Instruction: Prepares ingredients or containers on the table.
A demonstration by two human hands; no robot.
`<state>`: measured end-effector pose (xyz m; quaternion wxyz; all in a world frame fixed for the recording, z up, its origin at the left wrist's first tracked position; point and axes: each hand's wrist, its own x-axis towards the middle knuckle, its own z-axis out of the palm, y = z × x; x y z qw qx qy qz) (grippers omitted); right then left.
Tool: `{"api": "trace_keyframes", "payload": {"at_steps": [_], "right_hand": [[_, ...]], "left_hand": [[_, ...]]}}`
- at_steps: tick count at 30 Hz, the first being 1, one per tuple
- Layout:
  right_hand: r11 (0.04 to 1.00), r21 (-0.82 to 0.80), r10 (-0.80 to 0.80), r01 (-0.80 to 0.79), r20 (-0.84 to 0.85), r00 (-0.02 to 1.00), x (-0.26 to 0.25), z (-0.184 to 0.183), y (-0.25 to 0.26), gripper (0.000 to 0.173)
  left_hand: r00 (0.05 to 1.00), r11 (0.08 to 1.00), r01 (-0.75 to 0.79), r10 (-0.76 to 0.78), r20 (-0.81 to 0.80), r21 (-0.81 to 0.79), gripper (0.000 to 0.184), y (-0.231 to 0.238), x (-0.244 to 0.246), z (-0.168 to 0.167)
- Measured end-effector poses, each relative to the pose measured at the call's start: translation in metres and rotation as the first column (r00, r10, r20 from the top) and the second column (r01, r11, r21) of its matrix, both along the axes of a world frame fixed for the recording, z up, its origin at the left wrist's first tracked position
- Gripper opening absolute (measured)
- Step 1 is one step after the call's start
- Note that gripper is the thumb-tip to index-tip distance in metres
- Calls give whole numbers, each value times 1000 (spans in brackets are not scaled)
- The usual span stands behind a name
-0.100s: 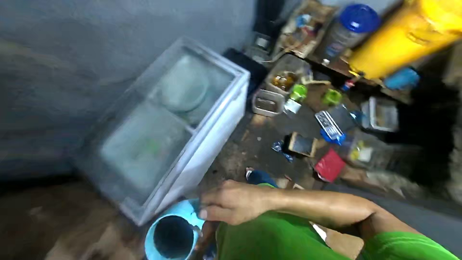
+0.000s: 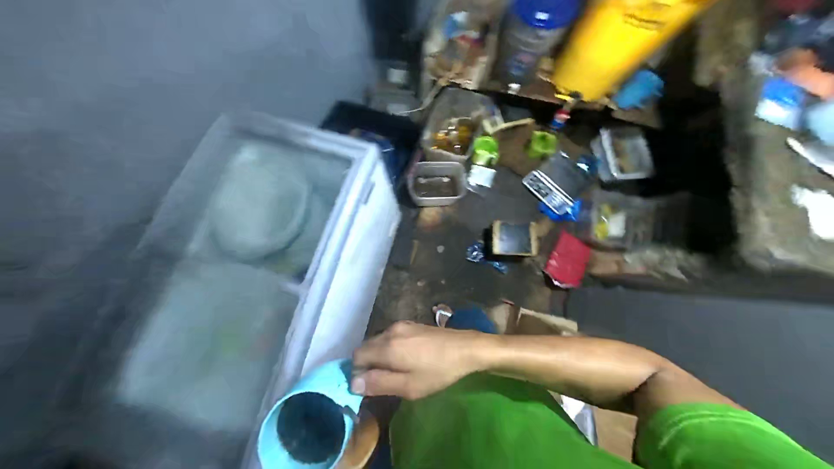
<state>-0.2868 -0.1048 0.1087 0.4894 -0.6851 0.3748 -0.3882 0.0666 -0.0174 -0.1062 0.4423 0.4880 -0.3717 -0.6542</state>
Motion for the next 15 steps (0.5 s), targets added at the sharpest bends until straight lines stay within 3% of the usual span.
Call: {"api": "trace_keyframes", "payload": {"at_steps": [3, 4, 7, 9, 11, 15], "right_hand": [[966, 4, -259, 259, 0, 966, -59, -9, 3, 27], [939, 1, -345, 345, 8, 939, -75, -13, 5, 27], [817, -2, -577, 577, 39, 816, -118, -30, 11, 28], [710, -4, -703, 704, 36, 710, -138, -39, 16, 29], [592, 0, -806, 806, 30, 591, -153, -45, 21, 29], [301, -17, -954, 954, -2, 301, -175, -52, 34, 32]], "left_hand": [[971, 958, 129, -175, 164, 257, 44, -76, -88, 75], [959, 939, 195, -243, 146, 283, 43, -101, -105, 73], [849, 829, 527, -523, -74, 190, 31, -182, -131, 19], [809, 742, 523, -587, 30, 418, 44, -238, -165, 0], [722, 664, 532, -680, 127, 525, 59, -286, -214, -12], [426, 479, 777, -878, 220, 407, 54, -349, -333, -27]]}}
